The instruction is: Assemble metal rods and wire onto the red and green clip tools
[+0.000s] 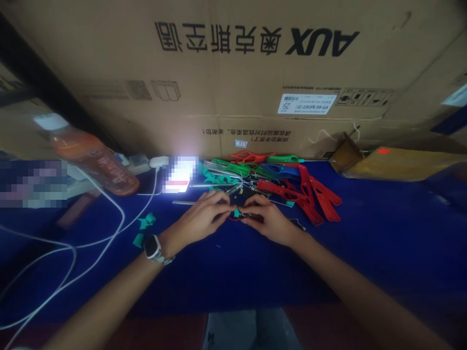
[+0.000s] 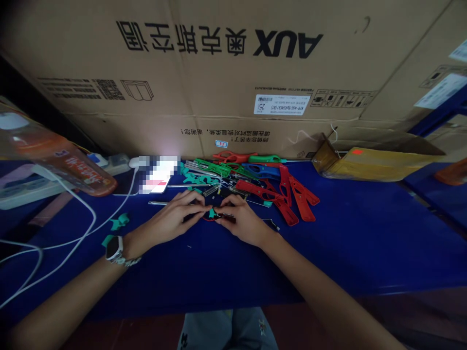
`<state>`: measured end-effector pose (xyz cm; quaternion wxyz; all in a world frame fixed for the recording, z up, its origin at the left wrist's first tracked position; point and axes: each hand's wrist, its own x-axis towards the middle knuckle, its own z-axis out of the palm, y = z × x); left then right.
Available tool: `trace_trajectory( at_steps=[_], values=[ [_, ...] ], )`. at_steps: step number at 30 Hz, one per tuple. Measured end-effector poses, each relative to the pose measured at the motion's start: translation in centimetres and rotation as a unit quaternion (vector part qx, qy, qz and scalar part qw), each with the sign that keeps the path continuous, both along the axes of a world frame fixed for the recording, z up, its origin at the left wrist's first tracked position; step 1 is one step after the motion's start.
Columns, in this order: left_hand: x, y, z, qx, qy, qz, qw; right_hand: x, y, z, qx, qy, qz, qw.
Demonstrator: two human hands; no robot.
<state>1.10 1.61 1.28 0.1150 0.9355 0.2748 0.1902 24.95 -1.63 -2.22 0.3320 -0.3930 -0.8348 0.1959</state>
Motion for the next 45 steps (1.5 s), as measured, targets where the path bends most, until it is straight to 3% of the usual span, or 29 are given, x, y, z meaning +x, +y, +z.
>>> trace_trajectory(
  at_steps=[2, 4, 7, 10, 18, 26, 35, 40, 43, 45],
  values=[
    [-0.1, -0.5, 0.1, 0.009, -0.042, 0.053, 0.998, -0.2, 0.0, -0.2, 0.011, 0.001, -0.011, 1.000],
    [-0.3, -1.3, 0.3, 0.002, -0.095, 0.157, 0.983, -0.4, -0.1, -0.4, 0.020, 0.004, -0.024, 1.000],
    [-0.3, -2.6, 0.5, -0.075, -0.077, 0.285, 0.953, -0.7, -0.3, -0.6, 0.022, 0.009, -0.033, 0.999],
    [0.6, -3.6, 0.7, -0.157, -0.007, 0.303, 0.940, -1.0, -0.5, -0.7, 0.027, 0.014, -0.033, 0.999],
    [4.3, -2.4, 1.2, -0.131, 0.046, 0.403, 0.904, -1.1, -0.5, -0.8, 0.022, 0.028, -0.012, 0.999],
    [4.6, -2.4, 0.0, -0.127, -0.052, 0.430, 0.892, -1.3, -0.6, -1.0, 0.029, 0.033, -0.022, 0.999],
    [4.8, -2.4, 0.1, -0.214, -0.055, 0.466, 0.857, -1.1, -0.6, -0.8, 0.024, 0.052, -0.028, 0.998],
    [5.2, -2.2, -0.2, -0.201, -0.125, 0.467, 0.852, -1.1, -0.9, -0.7, 0.027, 0.086, -0.040, 0.995],
    [6.0, -1.8, -0.7, -0.193, -0.238, 0.411, 0.858, -1.1, -1.2, -0.3, 0.064, 0.106, -0.065, 0.990],
    [6.6, -1.3, -1.1, -0.210, -0.345, 0.331, 0.853, -1.1, -1.3, -0.2, 0.096, 0.113, -0.087, 0.985]
  ],
)
